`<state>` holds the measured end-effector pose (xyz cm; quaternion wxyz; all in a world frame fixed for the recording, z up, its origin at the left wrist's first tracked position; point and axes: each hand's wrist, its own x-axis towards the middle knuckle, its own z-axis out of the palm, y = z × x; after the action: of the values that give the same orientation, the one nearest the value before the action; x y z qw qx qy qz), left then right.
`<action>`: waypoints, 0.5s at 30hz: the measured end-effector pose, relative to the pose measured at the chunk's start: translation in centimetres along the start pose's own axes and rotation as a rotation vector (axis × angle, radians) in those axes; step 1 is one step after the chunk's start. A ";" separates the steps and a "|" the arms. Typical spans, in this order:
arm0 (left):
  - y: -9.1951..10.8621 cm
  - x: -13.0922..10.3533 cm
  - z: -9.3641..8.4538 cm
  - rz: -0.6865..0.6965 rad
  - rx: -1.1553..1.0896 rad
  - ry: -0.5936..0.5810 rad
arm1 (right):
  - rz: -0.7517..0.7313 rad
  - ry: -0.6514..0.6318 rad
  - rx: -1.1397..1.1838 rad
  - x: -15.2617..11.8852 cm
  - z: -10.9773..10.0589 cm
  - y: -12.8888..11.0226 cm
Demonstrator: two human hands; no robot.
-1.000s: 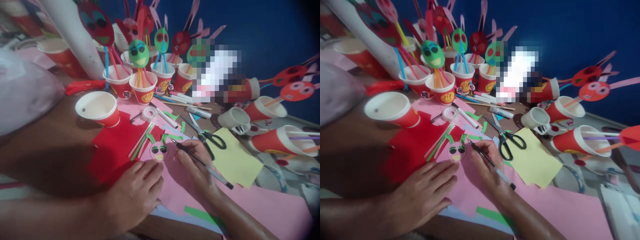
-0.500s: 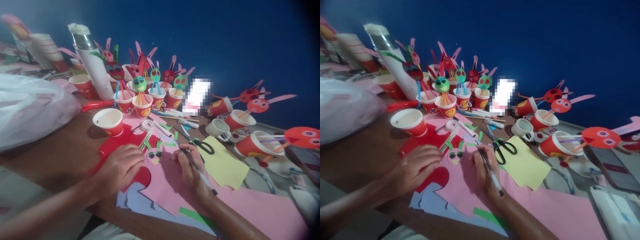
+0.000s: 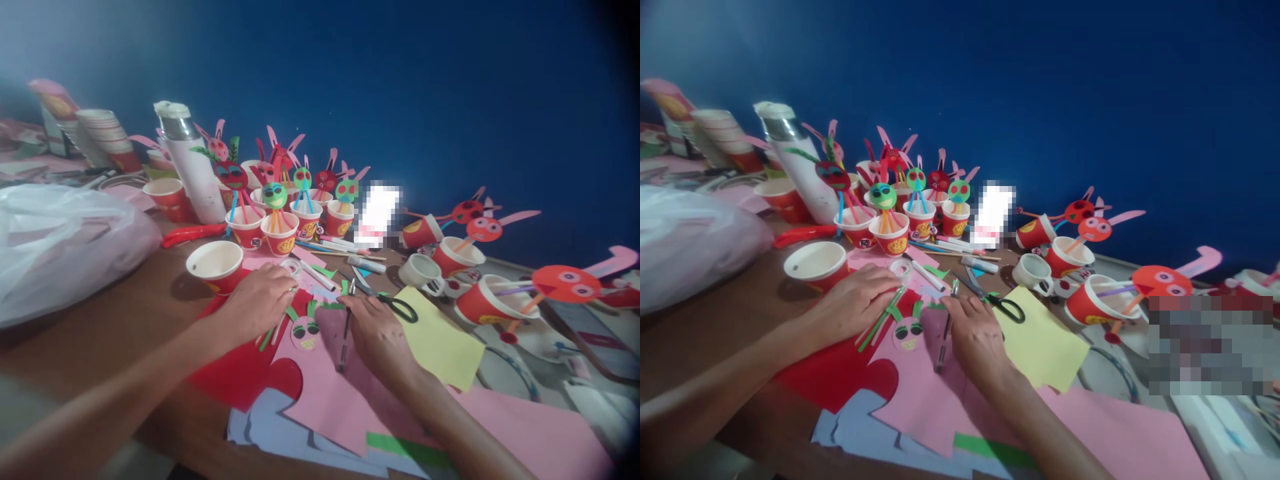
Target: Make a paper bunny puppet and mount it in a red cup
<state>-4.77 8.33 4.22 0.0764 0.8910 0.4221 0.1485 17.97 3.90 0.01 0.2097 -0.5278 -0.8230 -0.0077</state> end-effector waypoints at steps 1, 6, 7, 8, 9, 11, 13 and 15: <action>0.0 0.0 0.1 -0.004 0.000 0.005 | -0.007 -0.026 -0.066 0.1 -0.2 0.2; -0.1 -0.3 1.1 0.012 -0.016 -0.021 | 0.053 -0.161 -0.208 0.6 -1.4 0.9; -0.2 -0.4 1.3 0.015 -0.018 -0.030 | 0.077 -0.180 -0.221 0.7 -1.6 1.0; -0.2 -0.5 1.4 0.014 -0.018 -0.039 | 0.097 -0.201 -0.235 0.7 -1.6 1.1; -0.3 -0.6 1.4 0.011 -0.017 -0.048 | 0.110 -0.223 -0.248 0.8 -1.6 1.2; -0.5 -0.9 1.6 -0.001 -0.019 -0.062 | 0.117 -0.262 -0.272 0.7 -1.5 1.3; -0.7 -1.1 1.8 -0.011 -0.031 -0.064 | 0.114 -0.280 -0.291 0.7 -1.2 1.3; -0.9 -1.2 2.1 -0.011 -0.048 -0.057 | 0.112 -0.287 -0.306 0.6 -1.2 1.2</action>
<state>-5.46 7.88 1.81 0.1104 0.8906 0.4208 0.1328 19.18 4.71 1.04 0.0081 -0.5941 -0.8030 -0.0457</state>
